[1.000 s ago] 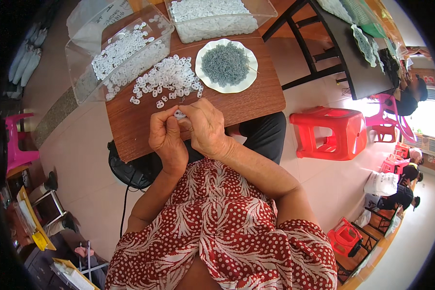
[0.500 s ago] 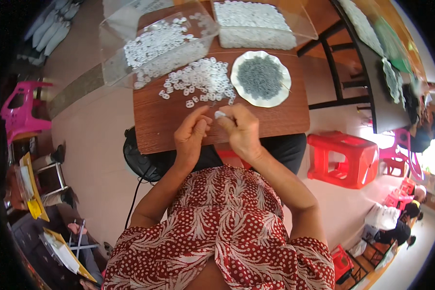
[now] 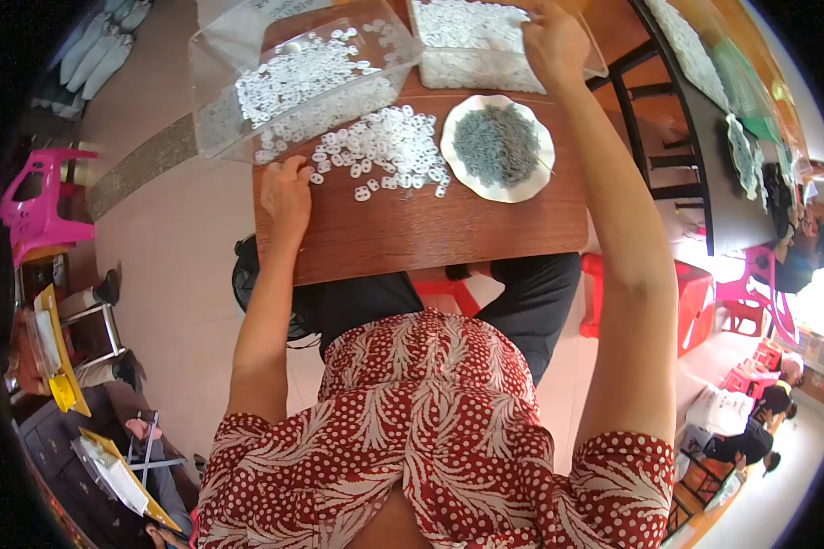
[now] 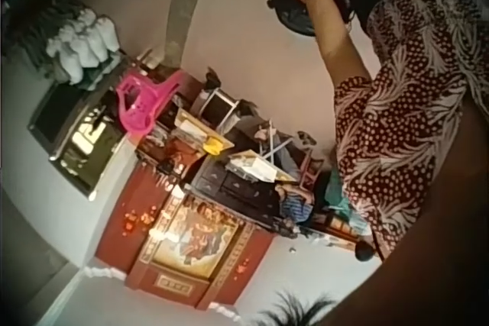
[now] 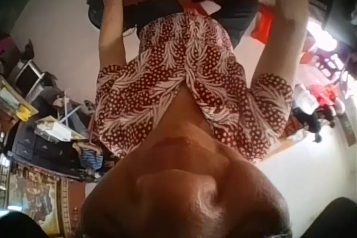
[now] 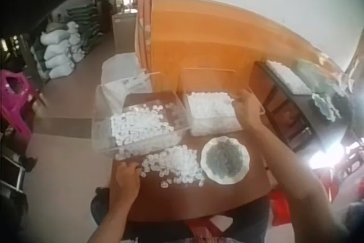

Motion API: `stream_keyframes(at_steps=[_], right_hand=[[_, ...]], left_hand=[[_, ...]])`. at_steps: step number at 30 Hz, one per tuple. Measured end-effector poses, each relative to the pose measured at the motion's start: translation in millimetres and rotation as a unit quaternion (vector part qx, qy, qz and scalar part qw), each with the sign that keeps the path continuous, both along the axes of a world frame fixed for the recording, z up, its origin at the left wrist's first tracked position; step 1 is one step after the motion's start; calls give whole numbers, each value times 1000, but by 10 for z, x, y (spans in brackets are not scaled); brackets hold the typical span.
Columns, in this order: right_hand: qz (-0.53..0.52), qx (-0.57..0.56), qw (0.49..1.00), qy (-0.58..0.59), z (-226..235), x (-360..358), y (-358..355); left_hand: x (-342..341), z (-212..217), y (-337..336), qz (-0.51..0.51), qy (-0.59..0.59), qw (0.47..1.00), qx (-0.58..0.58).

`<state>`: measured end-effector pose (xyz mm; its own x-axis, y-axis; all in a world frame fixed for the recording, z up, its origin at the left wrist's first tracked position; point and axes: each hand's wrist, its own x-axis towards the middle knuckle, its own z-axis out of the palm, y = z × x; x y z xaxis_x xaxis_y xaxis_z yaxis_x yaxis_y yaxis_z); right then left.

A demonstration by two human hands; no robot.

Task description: Assembling small plastic components by inserting pins into plastic housings at a manual workstation.

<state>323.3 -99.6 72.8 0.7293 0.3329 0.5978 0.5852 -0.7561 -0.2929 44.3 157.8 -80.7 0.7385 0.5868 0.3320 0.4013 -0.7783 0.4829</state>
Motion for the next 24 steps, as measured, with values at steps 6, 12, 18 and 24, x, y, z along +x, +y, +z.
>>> stream_keyframes(at_steps=[6,12,18,24], right_hand=[[39,100,994,30,-32,-538,241],[192,24,977,95,-674,-1682,176],[211,22,964,163,-1243,-2222,254],[219,-104,964,106,-1366,-2203,312]], left_hand=[[42,43,35,-47,71,996,39],[65,-41,-53,-92,43,992,78],[-65,5,-10,-103,14,994,17],[-381,337,-249,-67,-37,989,-128]])
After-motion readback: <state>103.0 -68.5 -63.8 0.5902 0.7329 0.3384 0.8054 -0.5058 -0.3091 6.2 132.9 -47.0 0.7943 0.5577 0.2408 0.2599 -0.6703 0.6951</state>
